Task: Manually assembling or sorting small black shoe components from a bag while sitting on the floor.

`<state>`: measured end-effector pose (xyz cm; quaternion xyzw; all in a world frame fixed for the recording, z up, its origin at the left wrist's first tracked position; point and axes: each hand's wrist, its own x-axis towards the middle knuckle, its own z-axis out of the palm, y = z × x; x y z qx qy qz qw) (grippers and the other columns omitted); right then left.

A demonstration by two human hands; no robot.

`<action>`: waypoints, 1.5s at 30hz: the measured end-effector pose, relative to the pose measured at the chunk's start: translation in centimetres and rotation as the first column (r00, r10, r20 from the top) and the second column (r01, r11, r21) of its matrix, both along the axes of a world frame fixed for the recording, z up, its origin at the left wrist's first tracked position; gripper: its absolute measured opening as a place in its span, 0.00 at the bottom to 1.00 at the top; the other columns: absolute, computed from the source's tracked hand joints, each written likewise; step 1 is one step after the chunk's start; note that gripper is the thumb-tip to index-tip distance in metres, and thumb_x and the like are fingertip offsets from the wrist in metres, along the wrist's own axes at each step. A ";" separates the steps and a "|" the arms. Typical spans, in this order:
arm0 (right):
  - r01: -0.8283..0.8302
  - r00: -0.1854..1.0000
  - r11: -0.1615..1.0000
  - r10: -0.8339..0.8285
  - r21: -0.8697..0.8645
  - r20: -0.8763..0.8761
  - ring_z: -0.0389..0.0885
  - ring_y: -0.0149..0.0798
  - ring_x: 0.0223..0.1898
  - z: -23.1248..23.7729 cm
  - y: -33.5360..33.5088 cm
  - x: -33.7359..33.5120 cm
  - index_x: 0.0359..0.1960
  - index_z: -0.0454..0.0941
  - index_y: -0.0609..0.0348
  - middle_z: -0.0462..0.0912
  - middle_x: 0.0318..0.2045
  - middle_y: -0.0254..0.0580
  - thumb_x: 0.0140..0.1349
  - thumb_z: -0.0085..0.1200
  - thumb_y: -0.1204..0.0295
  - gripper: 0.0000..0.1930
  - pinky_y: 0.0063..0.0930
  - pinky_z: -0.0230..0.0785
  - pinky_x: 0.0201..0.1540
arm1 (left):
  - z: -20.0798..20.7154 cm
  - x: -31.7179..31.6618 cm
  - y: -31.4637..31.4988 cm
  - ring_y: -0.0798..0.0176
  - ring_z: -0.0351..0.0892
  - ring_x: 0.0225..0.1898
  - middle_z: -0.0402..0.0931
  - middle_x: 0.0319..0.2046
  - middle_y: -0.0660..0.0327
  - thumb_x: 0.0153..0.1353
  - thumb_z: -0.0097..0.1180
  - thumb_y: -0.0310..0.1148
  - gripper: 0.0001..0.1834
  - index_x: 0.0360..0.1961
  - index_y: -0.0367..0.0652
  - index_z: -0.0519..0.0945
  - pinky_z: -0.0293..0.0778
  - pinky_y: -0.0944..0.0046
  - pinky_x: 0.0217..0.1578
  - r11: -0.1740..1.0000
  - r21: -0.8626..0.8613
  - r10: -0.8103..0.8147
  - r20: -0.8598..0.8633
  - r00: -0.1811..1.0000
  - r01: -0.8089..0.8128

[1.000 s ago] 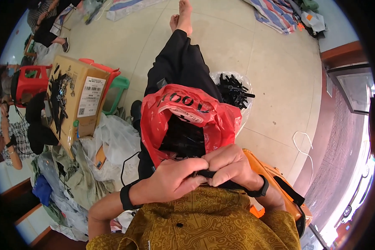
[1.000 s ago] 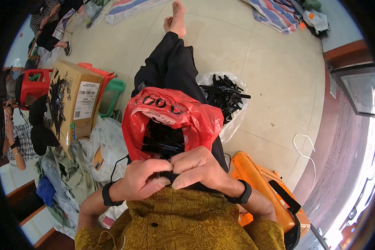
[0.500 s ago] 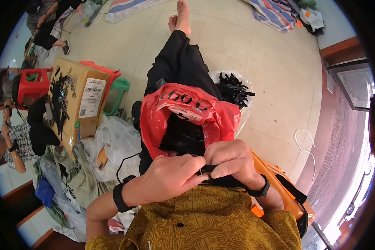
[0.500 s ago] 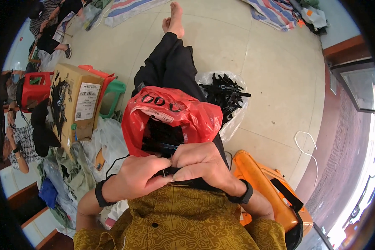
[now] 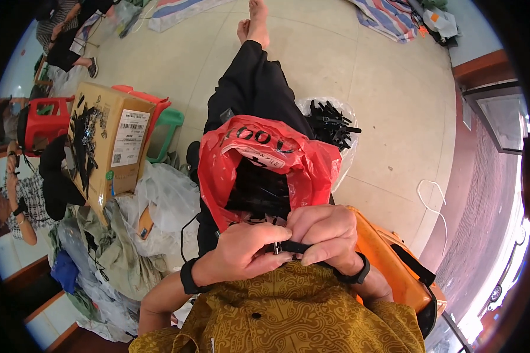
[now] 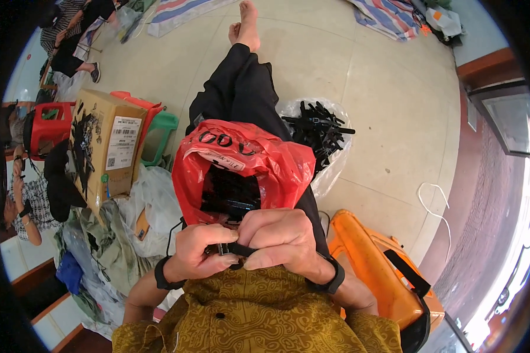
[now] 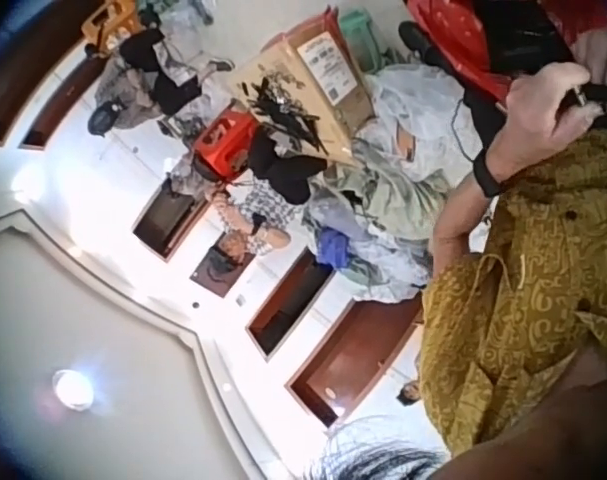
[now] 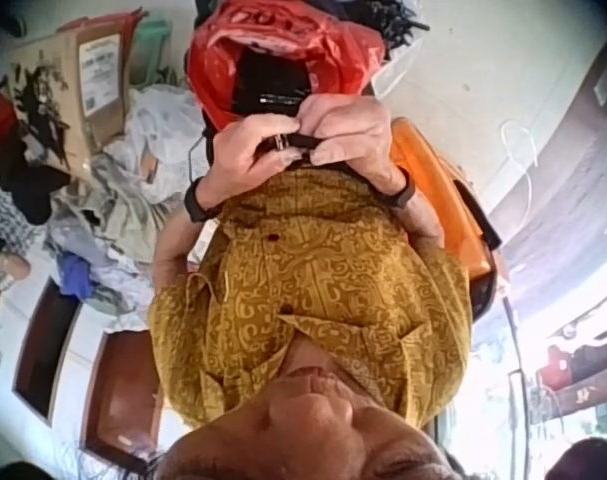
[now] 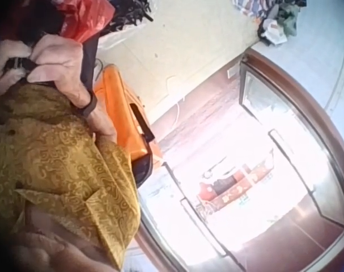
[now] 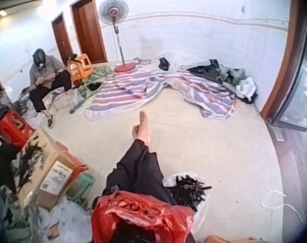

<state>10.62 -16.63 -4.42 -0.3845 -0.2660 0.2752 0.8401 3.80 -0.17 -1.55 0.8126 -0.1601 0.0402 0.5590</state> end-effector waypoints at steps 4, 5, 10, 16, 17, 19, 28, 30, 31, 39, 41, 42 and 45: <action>-0.090 0.989 0.996 0.085 -0.031 -0.123 0.72 0.39 0.26 0.1 -0.3 0.4 0.16 0.74 0.70 0.75 0.22 0.45 0.37 0.60 0.77 0.08 0.26 0.63 0.30 | -0.1 -0.2 -0.6 0.71 0.68 0.15 0.74 0.23 0.62 0.47 0.60 0.27 0.18 0.40 0.39 0.72 0.65 0.71 0.17 0.990 -0.098 0.097 -0.050 0.994 -0.101; -0.093 0.989 0.995 0.089 -0.027 -0.116 0.72 0.39 0.26 0.3 -0.3 0.4 0.16 0.74 0.70 0.75 0.22 0.45 0.37 0.60 0.77 0.08 0.26 0.63 0.30 | 0.1 -0.3 -0.8 0.71 0.68 0.15 0.74 0.23 0.62 0.47 0.60 0.27 0.18 0.40 0.39 0.72 0.65 0.71 0.17 0.990 -0.094 0.100 -0.044 0.994 -0.104; -0.063 0.995 0.980 0.047 -0.191 -0.087 0.72 0.33 0.25 1.1 -0.3 1.0 0.16 0.75 0.69 0.74 0.22 0.44 0.38 0.60 0.76 0.08 0.22 0.62 0.28 | 1.6 -0.1 -0.6 0.74 0.67 0.17 0.73 0.25 0.63 0.49 0.53 0.22 0.15 0.41 0.38 0.71 0.65 0.74 0.19 0.977 -0.111 0.143 -0.303 0.942 -0.184; -0.016 0.998 0.970 0.030 -0.243 0.054 0.71 0.33 0.23 1.3 -0.5 1.1 0.17 0.74 0.69 0.74 0.22 0.43 0.40 0.60 0.76 0.08 0.22 0.62 0.26 | 2.4 0.0 -1.0 0.65 0.75 0.28 0.73 0.34 0.54 0.50 0.46 0.20 0.16 0.43 0.33 0.70 0.70 0.70 0.29 0.978 -0.123 0.116 -0.350 0.929 -0.168; 0.007 0.997 0.971 0.012 -0.240 0.080 0.71 0.33 0.23 1.3 -0.5 1.1 0.17 0.74 0.69 0.74 0.22 0.43 0.40 0.59 0.76 0.08 0.22 0.62 0.26 | 2.4 0.1 -1.0 0.63 0.76 0.31 0.73 0.36 0.52 0.50 0.44 0.20 0.16 0.43 0.32 0.69 0.71 0.69 0.32 0.981 -0.120 0.107 -0.336 0.936 -0.155; 0.003 0.998 0.972 0.010 -0.236 0.054 0.72 0.34 0.24 1.2 -0.5 1.1 0.17 0.75 0.69 0.74 0.22 0.43 0.40 0.59 0.76 0.08 0.22 0.62 0.27 | 2.6 0.3 -0.9 0.63 0.76 0.31 0.73 0.36 0.52 0.51 0.43 0.20 0.16 0.43 0.32 0.69 0.71 0.69 0.32 0.983 -0.111 0.102 -0.325 0.940 -0.145; -0.064 0.997 0.984 0.059 -0.166 -0.040 0.72 0.36 0.25 0.4 -0.5 1.5 0.15 0.74 0.68 0.74 0.21 0.43 0.38 0.60 0.76 0.08 0.24 0.62 0.29 | 2.6 0.4 -1.5 0.65 0.74 0.29 0.73 0.34 0.54 0.52 0.40 0.19 0.15 0.42 0.33 0.69 0.70 0.70 0.31 0.978 -0.094 0.143 -0.351 0.925 -0.187; -0.083 0.994 0.984 0.070 -0.158 -0.084 0.71 0.36 0.26 0.0 -0.6 1.6 0.14 0.74 0.68 0.74 0.21 0.43 0.37 0.60 0.76 0.08 0.24 0.62 0.29 | 2.5 0.4 -1.6 0.67 0.74 0.29 0.73 0.33 0.55 0.52 0.41 0.19 0.14 0.42 0.33 0.69 0.69 0.71 0.31 0.975 -0.088 0.160 -0.348 0.924 -0.202; -0.089 0.994 0.984 0.077 -0.155 -0.082 0.71 0.35 0.26 -0.1 -0.6 1.7 0.14 0.74 0.68 0.74 0.20 0.43 0.37 0.60 0.76 0.08 0.24 0.61 0.29 | 2.5 0.4 -1.6 0.69 0.73 0.29 0.73 0.32 0.56 0.53 0.42 0.19 0.14 0.42 0.34 0.69 0.69 0.71 0.31 0.971 -0.108 0.150 -0.411 0.899 -0.211; -0.102 0.990 0.988 0.090 -0.116 -0.108 0.71 0.34 0.25 -0.4 -0.3 1.7 0.13 0.74 0.66 0.73 0.19 0.41 0.36 0.60 0.75 0.08 0.24 0.61 0.29 | 2.7 0.4 -1.9 0.76 0.72 0.27 0.73 0.28 0.61 0.54 0.45 0.19 0.14 0.43 0.35 0.68 0.69 0.75 0.28 0.962 -0.123 0.160 -0.466 0.870 -0.243; -0.096 0.991 0.991 0.085 -0.097 -0.107 0.71 0.34 0.24 -0.4 -0.3 1.7 0.13 0.74 0.66 0.73 0.18 0.41 0.36 0.60 0.75 0.08 0.24 0.61 0.28 | 2.7 0.5 -2.1 0.76 0.73 0.28 0.73 0.28 0.61 0.54 0.45 0.18 0.14 0.43 0.35 0.68 0.70 0.76 0.28 0.960 -0.131 0.174 -0.417 0.892 -0.249; -0.097 0.991 0.990 0.086 -0.098 -0.107 0.71 0.34 0.24 -0.4 -0.3 1.7 0.13 0.74 0.66 0.73 0.18 0.41 0.36 0.60 0.75 0.08 0.24 0.61 0.28 | 2.7 0.4 -2.0 0.76 0.73 0.28 0.73 0.28 0.61 0.54 0.45 0.18 0.14 0.43 0.35 0.68 0.70 0.76 0.28 0.959 -0.132 0.175 -0.417 0.892 -0.250; -0.111 0.991 0.989 0.103 -0.100 -0.087 0.71 0.34 0.24 -0.5 -0.4 1.6 0.13 0.73 0.67 0.73 0.19 0.41 0.36 0.60 0.76 0.08 0.24 0.61 0.27 | 2.8 0.4 -1.8 0.76 0.74 0.29 0.73 0.28 0.61 0.54 0.45 0.18 0.13 0.42 0.35 0.68 0.71 0.75 0.29 0.963 -0.122 0.160 -0.461 0.873 -0.240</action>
